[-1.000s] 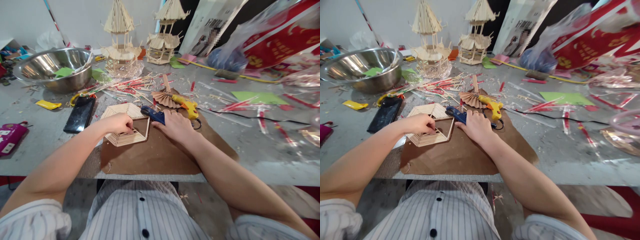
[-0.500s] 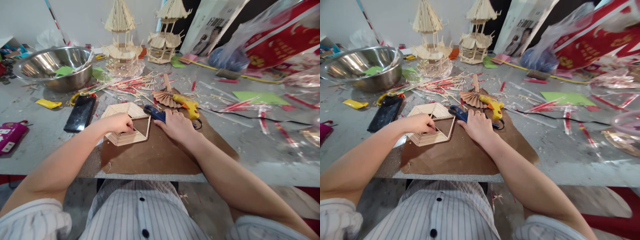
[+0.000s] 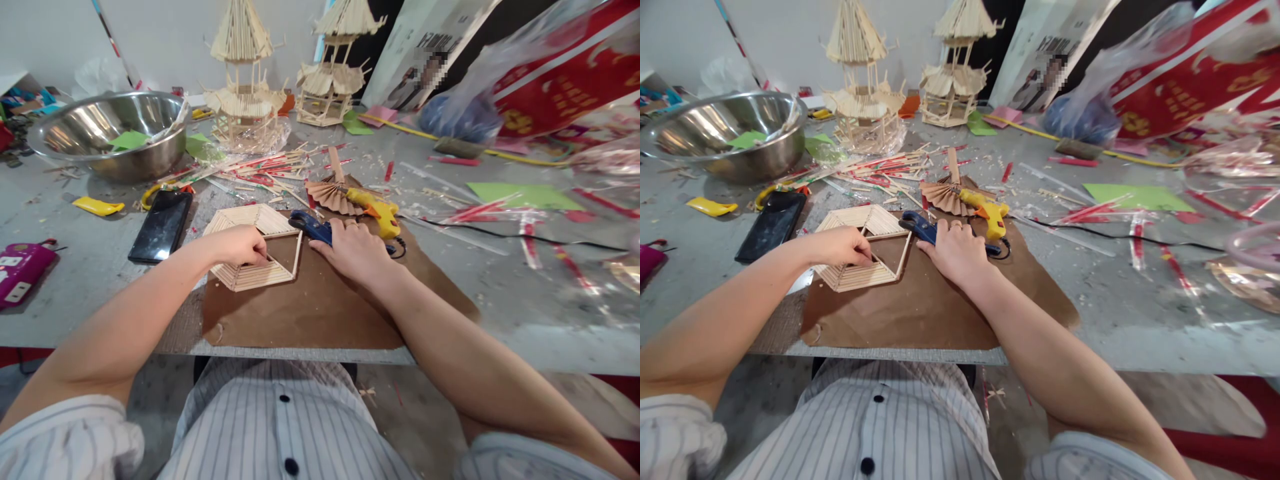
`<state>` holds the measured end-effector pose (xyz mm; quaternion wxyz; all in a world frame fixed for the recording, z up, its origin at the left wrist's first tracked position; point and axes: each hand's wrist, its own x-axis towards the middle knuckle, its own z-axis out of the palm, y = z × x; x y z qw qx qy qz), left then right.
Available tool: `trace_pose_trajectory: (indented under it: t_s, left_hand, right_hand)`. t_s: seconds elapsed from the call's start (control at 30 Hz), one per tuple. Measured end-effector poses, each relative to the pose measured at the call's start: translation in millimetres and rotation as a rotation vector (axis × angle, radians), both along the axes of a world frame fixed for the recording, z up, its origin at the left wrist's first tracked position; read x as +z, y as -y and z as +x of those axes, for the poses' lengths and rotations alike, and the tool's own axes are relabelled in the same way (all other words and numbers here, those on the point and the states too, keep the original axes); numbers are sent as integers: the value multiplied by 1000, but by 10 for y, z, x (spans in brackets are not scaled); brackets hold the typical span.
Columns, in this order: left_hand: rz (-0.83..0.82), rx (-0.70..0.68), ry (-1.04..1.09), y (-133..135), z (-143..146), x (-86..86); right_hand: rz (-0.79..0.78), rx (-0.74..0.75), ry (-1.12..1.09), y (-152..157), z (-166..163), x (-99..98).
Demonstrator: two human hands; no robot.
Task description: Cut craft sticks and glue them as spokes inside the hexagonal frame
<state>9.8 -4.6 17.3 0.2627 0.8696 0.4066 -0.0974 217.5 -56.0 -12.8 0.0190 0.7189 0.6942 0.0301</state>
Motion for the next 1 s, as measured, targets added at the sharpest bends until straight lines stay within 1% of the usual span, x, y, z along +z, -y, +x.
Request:
trace_pose_trajectory:
  t_s: [0.1, 0.47, 0.63, 0.77, 0.83, 0.9, 0.97, 1.0]
  left_hand:
    - [-13, 12, -2, -3, -2, -2]
    - [-27, -12, -31, -21, -7, 1]
    - [-31, -21, -18, -23, -8, -17]
    - [-23, -24, -21, -27, -8, -30]
    - [-20, -28, -22, -27, -7, -32]
    - [-19, -33, -25, -27, -5, -34]
    - [-11, -36, -29, -31, -6, -37]
    - [-6, -37, -30, -35, -8, -38]
  right_hand:
    - [-18, -7, 3, -2, -2, -5]
    - [-27, -30, -21, 11, -21, 3]
    - [4, 16, -40, 4, -8, -9]
    - [54, 75, -116, -20, 53, 89]
    - [135, 24, -175, -56, 149, 157]
    - [257, -76, -207, -117, 300, 199]
    - [350, -182, -202, -197, 485, 198]
    - [366, -236, -203, -242, 578, 182]
